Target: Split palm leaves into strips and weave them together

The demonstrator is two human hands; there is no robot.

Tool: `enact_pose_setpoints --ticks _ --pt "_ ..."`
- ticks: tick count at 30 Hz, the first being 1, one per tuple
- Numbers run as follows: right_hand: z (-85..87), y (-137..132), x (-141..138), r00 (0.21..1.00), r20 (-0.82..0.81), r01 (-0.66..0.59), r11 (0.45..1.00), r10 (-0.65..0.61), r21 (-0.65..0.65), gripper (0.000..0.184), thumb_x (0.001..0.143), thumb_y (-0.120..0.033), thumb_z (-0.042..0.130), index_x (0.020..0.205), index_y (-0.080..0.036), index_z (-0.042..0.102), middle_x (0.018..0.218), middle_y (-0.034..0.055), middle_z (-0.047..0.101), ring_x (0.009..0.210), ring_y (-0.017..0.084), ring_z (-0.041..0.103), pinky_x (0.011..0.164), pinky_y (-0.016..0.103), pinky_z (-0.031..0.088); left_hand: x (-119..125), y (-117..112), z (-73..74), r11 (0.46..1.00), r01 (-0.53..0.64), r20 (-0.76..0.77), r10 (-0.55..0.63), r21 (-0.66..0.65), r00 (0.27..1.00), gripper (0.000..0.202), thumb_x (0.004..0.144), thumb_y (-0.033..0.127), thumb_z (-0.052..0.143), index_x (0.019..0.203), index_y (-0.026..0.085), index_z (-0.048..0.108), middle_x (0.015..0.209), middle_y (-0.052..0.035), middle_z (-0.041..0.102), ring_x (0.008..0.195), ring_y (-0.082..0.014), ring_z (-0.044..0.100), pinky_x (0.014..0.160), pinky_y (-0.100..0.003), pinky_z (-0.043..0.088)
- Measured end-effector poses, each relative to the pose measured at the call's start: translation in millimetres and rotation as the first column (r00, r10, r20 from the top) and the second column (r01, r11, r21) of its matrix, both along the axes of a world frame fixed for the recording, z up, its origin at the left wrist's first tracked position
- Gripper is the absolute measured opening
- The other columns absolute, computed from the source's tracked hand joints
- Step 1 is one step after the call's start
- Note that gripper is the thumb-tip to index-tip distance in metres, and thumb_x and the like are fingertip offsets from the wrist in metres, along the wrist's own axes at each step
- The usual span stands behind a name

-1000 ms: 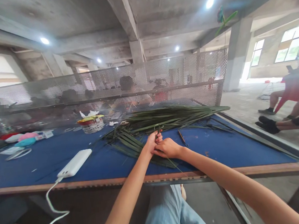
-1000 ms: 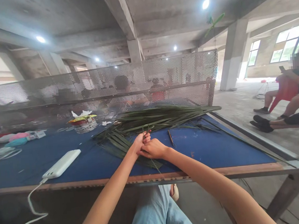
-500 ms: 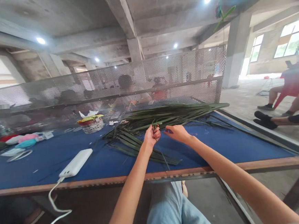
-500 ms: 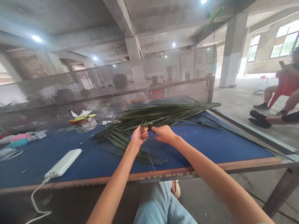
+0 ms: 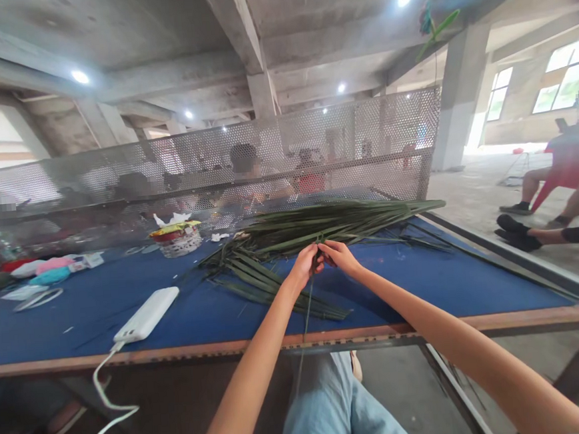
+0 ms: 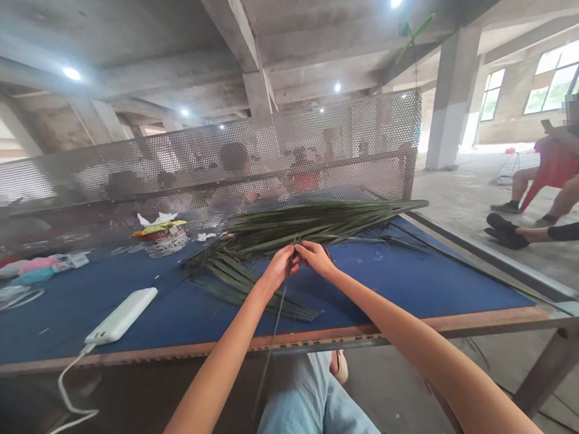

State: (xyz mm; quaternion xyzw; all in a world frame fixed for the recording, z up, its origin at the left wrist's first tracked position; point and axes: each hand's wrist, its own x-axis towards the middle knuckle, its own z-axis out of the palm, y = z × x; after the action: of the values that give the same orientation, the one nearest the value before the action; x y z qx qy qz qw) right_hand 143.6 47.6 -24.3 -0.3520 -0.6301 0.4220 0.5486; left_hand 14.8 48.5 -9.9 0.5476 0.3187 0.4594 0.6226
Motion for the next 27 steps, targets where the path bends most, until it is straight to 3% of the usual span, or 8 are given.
enact_pose_setpoints --ticks 3,6,10,14,17,22,27 --pt "3.3 -1.2 1.3 0.999 -0.034 0.004 1.0 -0.005 -0.029 0.048 0.07 -0.066 0.057 0.06 -0.02 0.047 0.049 -0.005 0.044 0.044 0.007 0.033 0.043 0.023 0.021 1.4 -0.4 0.0 0.994 -0.066 -0.076 0.073 0.084 0.994 0.019 0.082 0.03 0.059 0.07 0.016 0.052 0.054 0.001 0.055 0.043 -0.0099 0.05 0.044 -0.021 0.038" --pt "3.9 0.5 3.8 0.999 -0.027 0.031 0.998 -0.032 -0.063 0.05 0.068 -0.067 0.059 0.058 -0.021 0.043 0.048 -0.0061 0.038 0.045 0.008 0.032 0.045 0.023 0.021 3.2 -0.7 -0.4 0.976 -0.137 -0.119 0.158 0.168 0.98 0.02 0.082 0.027 0.06 0.066 0.016 0.054 0.052 0.0003 0.057 0.044 -0.0115 0.051 0.047 -0.022 0.042" --pt "-0.3 7.3 7.0 0.996 0.025 0.089 0.996 -0.089 -0.027 0.052 0.065 -0.068 0.062 0.053 -0.02 0.043 0.047 -0.0057 0.039 0.047 0.008 0.033 0.047 0.024 0.023 5.0 -1.6 -2.3 0.965 -0.137 -0.121 0.167 0.225 0.978 0.018 0.082 0.025 0.059 0.066 0.017 0.056 0.057 -0.0014 0.062 0.048 -0.0141 0.056 0.049 -0.025 0.046" --pt "-1.8 10.7 8.1 0.999 -0.022 0.041 0.998 -0.042 -0.045 0.052 0.063 -0.067 0.063 0.054 -0.02 0.045 0.047 -0.0063 0.038 0.047 0.008 0.034 0.047 0.023 0.024 4.0 -3.5 -1.1 0.979 -0.132 -0.138 0.154 0.156 0.978 0.016 0.082 0.021 0.06 0.067 0.015 0.058 0.059 -0.0021 0.065 0.049 -0.0149 0.059 0.053 -0.026 0.048" --pt "0.9 8.1 8.9 0.997 -0.076 0.013 0.995 -0.021 -0.095 0.049 0.062 -0.065 0.066 0.059 -0.019 0.051 0.048 -0.0065 0.042 0.047 0.007 0.036 0.047 0.022 0.027 0.1 -3.4 1.5 0.997 -0.062 -0.096 0.066 0.049 0.993 0.014 0.084 0.024 0.06 0.077 0.012 0.065 0.066 -0.0051 0.069 0.056 -0.0153 0.063 0.06 -0.026 0.051" --pt "6.6 0.1 11.5 0.978 -0.196 -0.103 0.976 0.065 -0.191 0.045 0.064 -0.057 0.072 0.086 -0.018 0.067 0.06 -0.0031 0.057 0.054 0.009 0.049 0.055 0.022 0.041 -8.4 1.4 2.4 0.986 0.075 0.072 -0.065 -0.148 0.995 0.015 0.084 0.023 0.061 0.087 0.01 0.068 0.075 -0.0075 0.072 0.067 -0.0146 0.067 0.076 -0.026 0.052" --pt "7.1 -0.6 11.0 0.96 -0.244 -0.184 0.964 0.136 -0.191 0.046 0.066 -0.054 0.073 0.094 -0.018 0.068 0.053 -0.0067 0.047 0.05 0.008 0.044 0.054 0.022 0.042 -12.3 4.2 0.3 0.977 0.088 0.05 -0.08 -0.195 0.996 0.011 0.078 0.019 0.068 0.084 0.01 0.071 0.079 -0.0077 0.073 0.073 -0.0139 0.068 0.086 -0.027 0.05"
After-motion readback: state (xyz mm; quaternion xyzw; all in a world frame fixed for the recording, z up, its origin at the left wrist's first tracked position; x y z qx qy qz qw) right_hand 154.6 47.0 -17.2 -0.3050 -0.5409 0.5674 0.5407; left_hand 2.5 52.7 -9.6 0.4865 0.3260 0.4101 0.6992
